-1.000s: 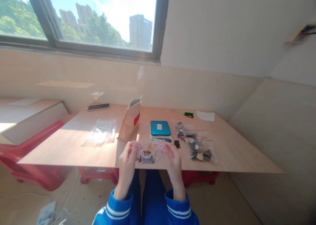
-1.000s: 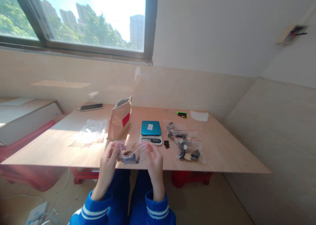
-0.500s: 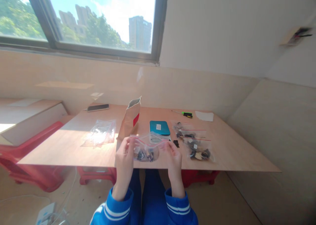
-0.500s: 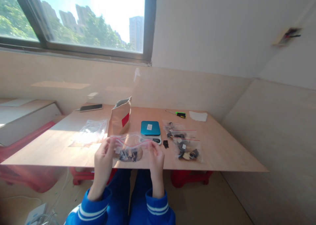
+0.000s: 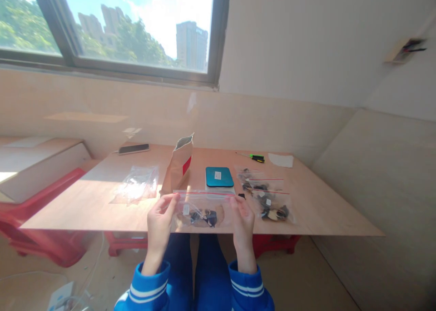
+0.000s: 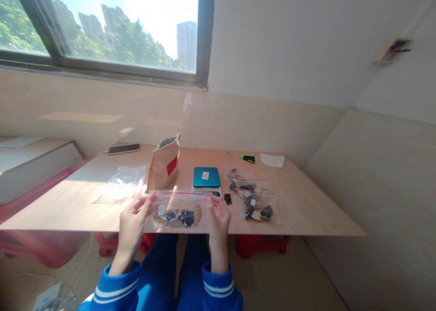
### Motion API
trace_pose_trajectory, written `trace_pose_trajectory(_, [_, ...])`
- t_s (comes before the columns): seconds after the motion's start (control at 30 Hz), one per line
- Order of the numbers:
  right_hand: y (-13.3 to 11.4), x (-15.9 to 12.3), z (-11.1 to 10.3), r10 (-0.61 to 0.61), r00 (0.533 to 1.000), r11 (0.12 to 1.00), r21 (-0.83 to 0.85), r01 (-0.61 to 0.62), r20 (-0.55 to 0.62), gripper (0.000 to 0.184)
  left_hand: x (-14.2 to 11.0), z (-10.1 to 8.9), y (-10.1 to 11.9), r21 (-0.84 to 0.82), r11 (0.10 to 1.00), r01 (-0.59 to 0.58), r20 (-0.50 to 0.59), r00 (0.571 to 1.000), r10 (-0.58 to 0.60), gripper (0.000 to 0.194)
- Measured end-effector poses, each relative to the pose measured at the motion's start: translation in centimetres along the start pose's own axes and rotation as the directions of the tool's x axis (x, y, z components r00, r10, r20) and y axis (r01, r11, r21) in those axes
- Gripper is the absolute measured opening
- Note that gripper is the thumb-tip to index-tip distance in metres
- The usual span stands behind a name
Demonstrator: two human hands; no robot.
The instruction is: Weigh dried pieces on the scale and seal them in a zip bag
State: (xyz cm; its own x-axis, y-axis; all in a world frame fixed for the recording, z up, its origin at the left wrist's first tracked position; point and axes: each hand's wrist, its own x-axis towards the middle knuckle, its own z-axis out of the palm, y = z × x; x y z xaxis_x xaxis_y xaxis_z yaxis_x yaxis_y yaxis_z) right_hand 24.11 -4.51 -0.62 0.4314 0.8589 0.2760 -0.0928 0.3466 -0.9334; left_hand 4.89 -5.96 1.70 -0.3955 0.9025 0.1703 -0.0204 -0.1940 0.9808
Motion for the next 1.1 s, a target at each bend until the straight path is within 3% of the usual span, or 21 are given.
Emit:
trace_pose_trajectory(0.13, [-0.1, -0.1, 0.4, -0.018, 0.999, 1.000, 0.012, 0.018, -0.039, 0.026, -0.1, 0.4, 0.0, 0.049, 0.999, -0.006, 0.020, 1.000, 0.005, 0.035])
trace_pose_trajectory(0.4, [0.6, 0.3, -0.2, -0.011, 1.000, 0.992, -0.124, 0.010, 0.000, 0.036, -0.2, 2.0, -0.2, 0.166, 0.984, -0.064, -0.081, 0.994, 0.078, 0.033])
trace_pose_trajectory(0.5, [0.2, 0.2, -0.3, -0.156, 0.987, 0.948, -0.276, 0.160, 0.038, 0.042, -0.5, 2.1, -0.2, 0.108, 0.992, -0.067, -0.043, 0.996, 0.072, 0.029])
trace_pose_trajectory(0.57, [-0.5, -0.2, 0.2, -0.296, 0.951, 0.867, -0.393, 0.307, 0.089, 0.046, -0.7, 2.3, -0.2, 0.066, 0.995, -0.072, -0.004, 0.997, 0.072, 0.027])
trace_pose_trajectory(0.63, [-1.3, -0.8, 1.1, -0.379, 0.898, 0.770, -0.461, 0.441, 0.225, 0.042, -1.1, 2.5, -0.2, 0.035, 0.994, -0.101, 0.029, 0.995, 0.100, 0.025])
trace_pose_trajectory(0.73, [-2.4, -1.5, 2.5, -0.371, 0.830, 0.710, -0.449, 0.543, 0.417, 0.025, -1.6, 2.9, -0.3, 0.022, 0.984, -0.177, 0.045, 0.983, 0.176, 0.019])
trace_pose_trajectory(0.83, [-2.9, -1.7, 3.0, -0.331, 0.833, 0.746, -0.418, 0.518, 0.443, 0.009, -1.8, 3.0, -0.3, 0.031, 0.980, -0.196, 0.065, 0.979, 0.194, 0.016])
trace_pose_trajectory(1.0, [-3.0, -1.5, 2.4, -0.304, 0.866, 0.813, -0.365, 0.453, 0.398, 0.009, -1.9, 3.0, 0.0, 0.022, 0.987, -0.156, 0.160, 0.976, 0.151, 0.017])
trace_pose_trajectory(1.1, [-3.1, -1.7, 2.3, -0.287, 0.871, 0.835, -0.341, 0.431, 0.398, 0.008, -2.0, 3.1, 0.2, -0.007, 0.993, -0.116, 0.145, 0.983, 0.116, 0.019])
